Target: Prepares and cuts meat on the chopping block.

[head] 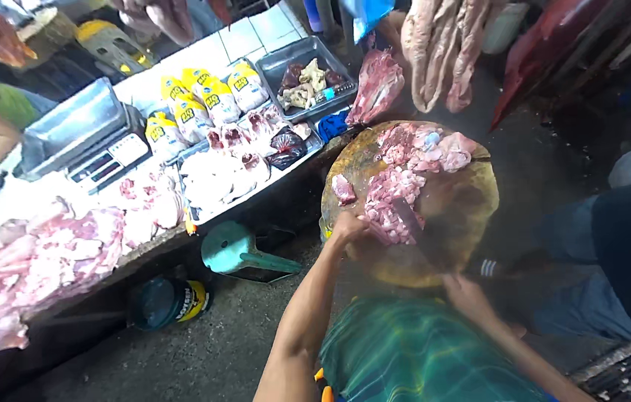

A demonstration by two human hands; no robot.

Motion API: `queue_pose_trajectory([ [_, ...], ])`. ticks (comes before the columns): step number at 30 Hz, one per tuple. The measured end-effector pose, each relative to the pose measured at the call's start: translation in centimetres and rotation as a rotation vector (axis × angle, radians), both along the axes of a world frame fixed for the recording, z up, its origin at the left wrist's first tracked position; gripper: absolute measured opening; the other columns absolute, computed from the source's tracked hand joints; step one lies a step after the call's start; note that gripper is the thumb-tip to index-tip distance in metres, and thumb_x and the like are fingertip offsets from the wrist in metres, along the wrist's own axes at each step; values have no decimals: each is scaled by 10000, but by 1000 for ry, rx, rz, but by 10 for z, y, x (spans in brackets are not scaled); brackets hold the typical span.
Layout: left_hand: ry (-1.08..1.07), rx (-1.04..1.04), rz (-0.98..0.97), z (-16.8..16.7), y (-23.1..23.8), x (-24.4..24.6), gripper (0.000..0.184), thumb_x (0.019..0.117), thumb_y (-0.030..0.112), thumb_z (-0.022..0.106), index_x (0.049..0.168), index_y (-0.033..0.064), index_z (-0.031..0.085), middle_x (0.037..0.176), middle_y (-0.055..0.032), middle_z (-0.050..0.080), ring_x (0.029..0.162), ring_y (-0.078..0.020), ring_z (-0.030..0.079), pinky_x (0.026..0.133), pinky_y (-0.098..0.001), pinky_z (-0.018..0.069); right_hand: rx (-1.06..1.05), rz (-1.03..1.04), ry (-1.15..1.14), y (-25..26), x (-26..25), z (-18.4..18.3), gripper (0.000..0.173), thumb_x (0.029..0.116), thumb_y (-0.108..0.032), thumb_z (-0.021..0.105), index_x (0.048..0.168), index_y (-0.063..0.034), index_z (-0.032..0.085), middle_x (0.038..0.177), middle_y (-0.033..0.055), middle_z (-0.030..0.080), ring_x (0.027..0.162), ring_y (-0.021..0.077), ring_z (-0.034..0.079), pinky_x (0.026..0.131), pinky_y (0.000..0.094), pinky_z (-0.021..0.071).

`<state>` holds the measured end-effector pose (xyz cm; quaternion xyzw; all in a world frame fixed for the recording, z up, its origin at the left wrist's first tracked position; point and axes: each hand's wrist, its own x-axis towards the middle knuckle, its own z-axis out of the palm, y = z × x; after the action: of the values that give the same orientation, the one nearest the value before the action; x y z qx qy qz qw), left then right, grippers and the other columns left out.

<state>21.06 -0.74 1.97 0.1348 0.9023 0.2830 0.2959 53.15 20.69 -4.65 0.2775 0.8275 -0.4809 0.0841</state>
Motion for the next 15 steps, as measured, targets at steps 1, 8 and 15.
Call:
queue_pose_trajectory([
  [1, -11, 97, 39, 13, -5, 10, 250, 927, 277, 699, 1010, 42, 720, 869, -135, 710, 786, -274, 686, 751, -522, 570, -49, -5, 0, 2, 1, 1, 672, 1055, -645, 322, 1087, -77, 679, 720, 79, 623, 621, 228, 632, 635, 488, 565],
  [8, 175, 193, 91, 125, -8, 37, 183, 912, 207, 720, 981, 49, 657, 795, -96, 701, 685, -226, 694, 669, -467, 599, 19, 143, -105, 10, 3, 60, 706, 989, -700, 450, 1267, -81, 643, 921, 151, 712, 890, 321, 709, 819, 588, 558],
  [15, 207, 655, 324, 134, -9, 39, 191, 903, 108, 724, 989, 1, 591, 891, -127, 710, 771, -232, 735, 734, -435, 654, 4, 229, -229, -4, -86, 62, 674, 1013, -654, 461, 1169, -30, 661, 1059, 212, 687, 1026, 378, 674, 908, 619, 516],
])
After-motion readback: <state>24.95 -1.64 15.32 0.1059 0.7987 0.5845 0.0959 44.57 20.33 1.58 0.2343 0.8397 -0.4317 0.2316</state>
